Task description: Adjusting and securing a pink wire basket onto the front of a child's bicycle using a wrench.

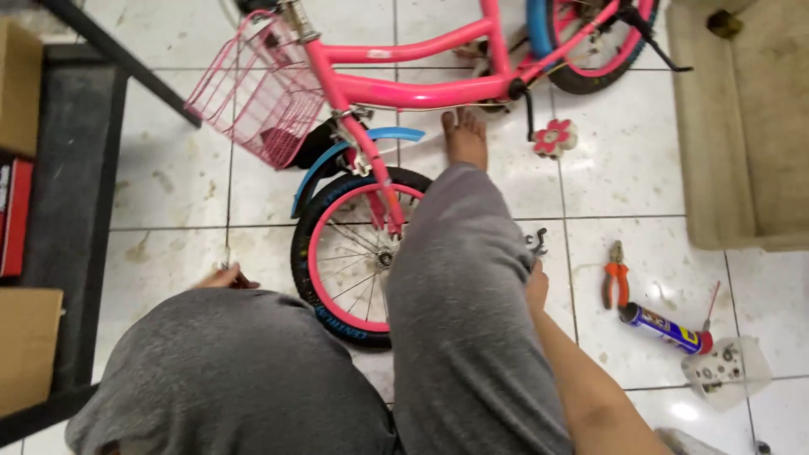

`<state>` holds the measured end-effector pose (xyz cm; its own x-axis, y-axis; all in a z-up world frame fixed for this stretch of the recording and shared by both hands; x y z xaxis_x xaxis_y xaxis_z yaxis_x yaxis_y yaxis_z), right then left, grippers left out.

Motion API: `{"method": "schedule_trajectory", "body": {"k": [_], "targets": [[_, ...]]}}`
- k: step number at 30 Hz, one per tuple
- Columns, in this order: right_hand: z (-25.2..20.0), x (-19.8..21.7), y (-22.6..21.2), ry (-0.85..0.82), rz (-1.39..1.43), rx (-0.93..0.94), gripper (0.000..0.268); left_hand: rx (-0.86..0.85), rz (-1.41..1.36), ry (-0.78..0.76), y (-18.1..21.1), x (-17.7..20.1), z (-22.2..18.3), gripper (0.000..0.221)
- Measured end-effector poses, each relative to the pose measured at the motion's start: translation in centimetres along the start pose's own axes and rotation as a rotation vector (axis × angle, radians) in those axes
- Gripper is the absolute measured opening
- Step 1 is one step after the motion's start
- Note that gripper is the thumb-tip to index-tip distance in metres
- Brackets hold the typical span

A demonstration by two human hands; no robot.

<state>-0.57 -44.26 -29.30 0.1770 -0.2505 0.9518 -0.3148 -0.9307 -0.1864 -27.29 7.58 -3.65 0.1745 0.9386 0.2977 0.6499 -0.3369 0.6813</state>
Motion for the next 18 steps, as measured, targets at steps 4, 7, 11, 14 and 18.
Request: {"method": "schedule_trajectory", "body": {"k": [4, 7, 11, 14, 18], "targets": [[-2.5, 2.4, -1.2, 0.076, 0.296, -0.093, 0.079, -0.006, 0.002, 0.005, 8.2, -1.4, -2.6, 0.041], [-3.6, 3.5, -1.2, 0.059, 0.278, -0.088, 0.074, -0.048, 0.244, 0.017, 16.5, -2.6, -6.3, 0.044], [-5.3, 5.2, -1.2, 0.253, 0.122, -0.054, 0.059, -0.094, 0.526, 0.01, 22.1, -3.7, -6.9, 0.041], [-6.0, 6.4, -1.1, 0.273, 0.253, -0.07, 0.057, -0.137, 0.876, 0.021, 24.5, -4.9, -6.3, 0.046], [-7.2, 6.7, -1.2, 0.41, 0.143, 0.046, 0.035, -0.192, 1.364, -0.002, 25.5, -6.1, -3.7, 0.068]]}}
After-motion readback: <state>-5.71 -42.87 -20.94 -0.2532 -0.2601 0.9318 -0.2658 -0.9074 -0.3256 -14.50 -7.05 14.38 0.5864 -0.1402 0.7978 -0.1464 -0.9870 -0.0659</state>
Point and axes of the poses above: each hand's wrist, its own z-axis towards the middle knuckle, its own x-axis out of the back of the hand, y = z × x, the point moved 1 cm from there along z, towards the middle knuckle, and after that the axes turned 5 degrees about -x, right-handed, at the moved point
